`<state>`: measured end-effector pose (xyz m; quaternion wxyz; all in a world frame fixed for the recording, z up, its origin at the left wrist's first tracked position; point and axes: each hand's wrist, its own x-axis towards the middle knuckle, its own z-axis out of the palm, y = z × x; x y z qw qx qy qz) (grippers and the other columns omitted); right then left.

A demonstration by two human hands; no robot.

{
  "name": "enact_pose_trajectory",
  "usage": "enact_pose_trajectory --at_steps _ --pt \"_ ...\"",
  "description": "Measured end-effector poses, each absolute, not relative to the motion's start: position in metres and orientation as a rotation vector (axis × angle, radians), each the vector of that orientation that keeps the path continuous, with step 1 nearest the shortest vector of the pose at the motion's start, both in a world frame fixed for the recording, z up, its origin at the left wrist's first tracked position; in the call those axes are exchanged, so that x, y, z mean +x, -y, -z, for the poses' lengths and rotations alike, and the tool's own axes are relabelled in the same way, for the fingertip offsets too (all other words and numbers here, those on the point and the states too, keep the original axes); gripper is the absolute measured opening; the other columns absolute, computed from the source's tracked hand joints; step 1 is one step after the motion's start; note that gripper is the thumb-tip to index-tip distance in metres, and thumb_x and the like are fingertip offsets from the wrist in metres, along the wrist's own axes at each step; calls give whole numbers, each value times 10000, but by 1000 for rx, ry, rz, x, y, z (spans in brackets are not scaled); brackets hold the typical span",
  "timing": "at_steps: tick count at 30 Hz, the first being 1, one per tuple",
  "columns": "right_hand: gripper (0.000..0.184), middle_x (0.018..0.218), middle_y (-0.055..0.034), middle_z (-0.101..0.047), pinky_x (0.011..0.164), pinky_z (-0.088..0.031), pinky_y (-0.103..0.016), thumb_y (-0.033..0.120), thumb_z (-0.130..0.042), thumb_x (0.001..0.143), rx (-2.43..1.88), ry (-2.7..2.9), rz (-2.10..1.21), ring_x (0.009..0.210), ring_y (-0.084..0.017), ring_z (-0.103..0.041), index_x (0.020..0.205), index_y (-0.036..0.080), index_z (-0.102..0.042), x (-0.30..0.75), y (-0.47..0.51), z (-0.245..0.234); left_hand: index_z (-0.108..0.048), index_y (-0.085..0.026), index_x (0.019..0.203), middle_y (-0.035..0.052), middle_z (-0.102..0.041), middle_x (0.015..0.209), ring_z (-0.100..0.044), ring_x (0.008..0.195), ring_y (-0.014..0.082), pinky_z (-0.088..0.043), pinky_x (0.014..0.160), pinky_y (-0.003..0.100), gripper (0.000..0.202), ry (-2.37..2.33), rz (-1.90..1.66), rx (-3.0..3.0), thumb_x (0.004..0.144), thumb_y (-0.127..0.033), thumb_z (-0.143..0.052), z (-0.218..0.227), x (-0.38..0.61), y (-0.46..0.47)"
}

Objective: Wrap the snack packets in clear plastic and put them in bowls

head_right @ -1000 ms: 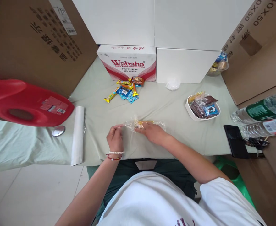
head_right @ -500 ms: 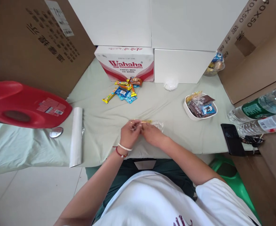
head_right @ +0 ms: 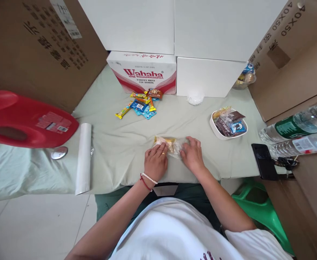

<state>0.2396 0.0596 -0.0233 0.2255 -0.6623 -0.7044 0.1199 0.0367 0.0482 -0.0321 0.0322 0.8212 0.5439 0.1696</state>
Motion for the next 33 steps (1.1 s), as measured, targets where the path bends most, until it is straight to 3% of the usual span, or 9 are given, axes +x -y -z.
enact_pose_trajectory --at_steps 3,6,9,14,18,22,26,30,33 --pt "185 1151 -132 -684 901 -520 -390 295 -520 972 -1766 1904 -518 1030 -262 -640 1008 195 -673 234 -69 4 -576 -210 1479 114 -585 1529 -560 1358 270 -387 1058 460 519 -1671 -514 2553 972 -172 -474 34 36 -47" --pt "125 883 -39 -688 767 -484 -308 285 -530 976 -1759 1921 -597 821 -203 -638 956 217 -633 214 -90 -20 -557 -200 1495 106 -571 1545 -546 1376 264 -368 1085 461 526 -1682 -527 2561 982 -152 -452 39 38 -45" --pt "103 974 -65 -697 779 -468 -292 205 -530 971 -1802 2113 -505 874 -202 -649 960 205 -633 176 -115 -31 -662 -186 1372 104 -618 1496 -524 1403 289 -350 1108 470 445 -1706 -539 2549 980 -134 -459 44 42 -45" --pt "191 1112 -129 -676 760 -503 -303 204 -514 1006 -1868 2396 -493 905 -222 -686 1165 158 -608 124 -129 -25 -735 -173 1185 145 -714 1338 -481 1448 355 -319 1152 530 315 -1679 -605 2507 934 -141 -548 43 30 -37" --pt "346 1139 -121 -641 752 -536 -345 461 -464 1064 -1786 2401 -395 932 -243 -673 1196 164 -585 116 -111 -15 -673 -186 1274 149 -686 1384 -424 1505 347 -255 1217 577 369 -1621 -860 2576 924 -141 -566 46 -12 -16" --pt "583 1154 -133 -603 818 -543 -397 653 -629 937 -1696 2417 -204 1026 -277 -604 1211 142 -568 117 -94 -3 -665 -216 1257 144 -695 1358 -455 1486 355 -301 1206 592 355 -1735 -1030 2506 904 -191 -639 59 -55 -4" --pt "450 1133 -115 -606 828 -540 -383 451 -733 923 -1721 2364 -165 1039 -267 -573 1224 157 -575 117 -92 1 -681 -196 1181 163 -703 1309 -543 1404 358 -422 1135 549 299 -1816 -1015 2447 882 -210 -677 66 -64 -4" --pt "236 1147 -123 -634 914 -543 -401 252 -597 972 -1700 2142 -310 1083 -266 -588 1194 178 -633 142 -87 -8 -666 -171 1208 177 -702 1305 -637 1279 342 -462 1080 507 335 -1874 -982 2467 873 -180 -661 68 -58 -6" --pt "311 1237 -110 -673 1034 -518 -389 231 -450 1028 -1547 1767 -491 1172 -224 -615 1273 213 -641 199 -71 -24 -658 -171 1225 165 -713 1300 -668 1229 333 -482 1040 477 357 -1882 -975 2490 868 -166 -660 69 -57 -5"
